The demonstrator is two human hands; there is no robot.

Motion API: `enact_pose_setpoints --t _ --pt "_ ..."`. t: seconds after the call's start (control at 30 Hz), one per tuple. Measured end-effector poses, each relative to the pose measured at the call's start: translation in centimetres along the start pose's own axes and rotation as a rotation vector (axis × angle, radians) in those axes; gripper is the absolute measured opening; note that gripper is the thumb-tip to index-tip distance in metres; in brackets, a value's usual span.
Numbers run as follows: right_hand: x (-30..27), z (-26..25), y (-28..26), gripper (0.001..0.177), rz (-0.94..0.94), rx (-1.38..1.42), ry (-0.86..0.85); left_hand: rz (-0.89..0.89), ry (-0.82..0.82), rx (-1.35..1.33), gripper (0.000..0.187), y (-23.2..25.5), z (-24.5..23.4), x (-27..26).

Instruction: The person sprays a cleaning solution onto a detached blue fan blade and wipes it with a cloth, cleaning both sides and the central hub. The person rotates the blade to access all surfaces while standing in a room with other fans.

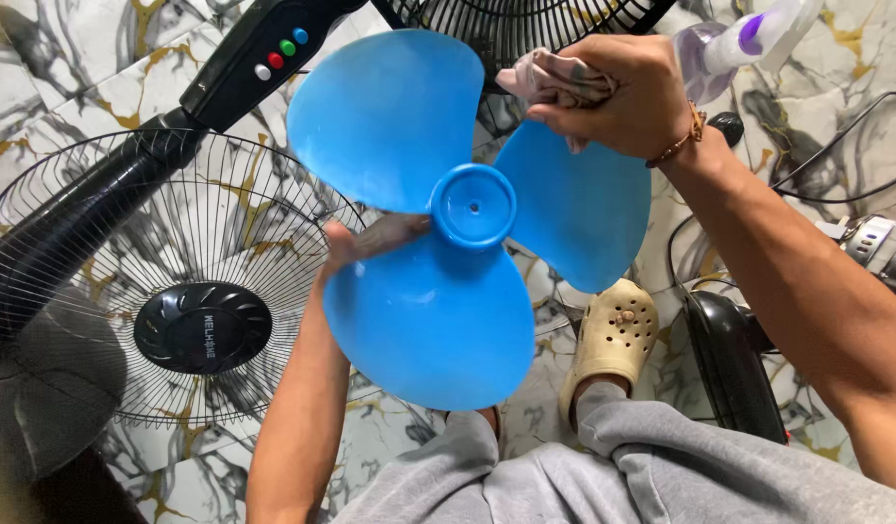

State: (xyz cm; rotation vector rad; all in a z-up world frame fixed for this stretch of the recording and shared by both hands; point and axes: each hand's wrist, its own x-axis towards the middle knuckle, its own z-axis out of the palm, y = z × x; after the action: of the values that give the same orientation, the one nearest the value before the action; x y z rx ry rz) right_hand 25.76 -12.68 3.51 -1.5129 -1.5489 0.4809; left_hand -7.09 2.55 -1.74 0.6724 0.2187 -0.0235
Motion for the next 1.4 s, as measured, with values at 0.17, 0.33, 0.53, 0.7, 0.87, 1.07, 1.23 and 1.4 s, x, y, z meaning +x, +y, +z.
enact_pose_setpoints --t 0.17,0.33,0.53,0.7,0.87,1.07,1.23,1.4 --pt "1.5 0.0 -0.5 0.032 -0.211 -0.270 0.058 0.062 -0.132 0.098 0.086 -1.9 -3.6 1.9" --pt "2.4 1.0 -1.8 0.029 -0.346 -0.542 0.232 -0.018 0.211 0.305 0.042 -2.1 -2.4 2.6" --pt "2.8 1.4 -5.0 0.009 0.224 0.097 0.373 0.241 0.561 0.475 0.025 -0.8 0.8 1.5" --pt "2.5 5.8 -7.6 0.007 0.134 0.527 0.237 0.615 0.716 1.121 0.026 -0.9 1.5 3.3" --pt "-1.8 10.8 -10.3 0.066 -0.020 -0.203 0.105 0.591 0.945 0.876 0.033 -1.9 2.5 6.8" --pt "-2.9 9.0 -4.8 0.062 0.005 -0.488 0.071 0.632 0.850 1.225 0.031 -3.3 2.1 6.4" --pt "-1.3 8.0 -3.6 0.063 0.035 -0.487 0.120 0.741 0.836 1.587 0.033 -3.9 1.5 6.5" --pt "-3.0 10.2 -9.8 0.071 0.010 -0.155 -0.085 0.695 0.925 1.279 0.032 -2.3 1.2 6.9"
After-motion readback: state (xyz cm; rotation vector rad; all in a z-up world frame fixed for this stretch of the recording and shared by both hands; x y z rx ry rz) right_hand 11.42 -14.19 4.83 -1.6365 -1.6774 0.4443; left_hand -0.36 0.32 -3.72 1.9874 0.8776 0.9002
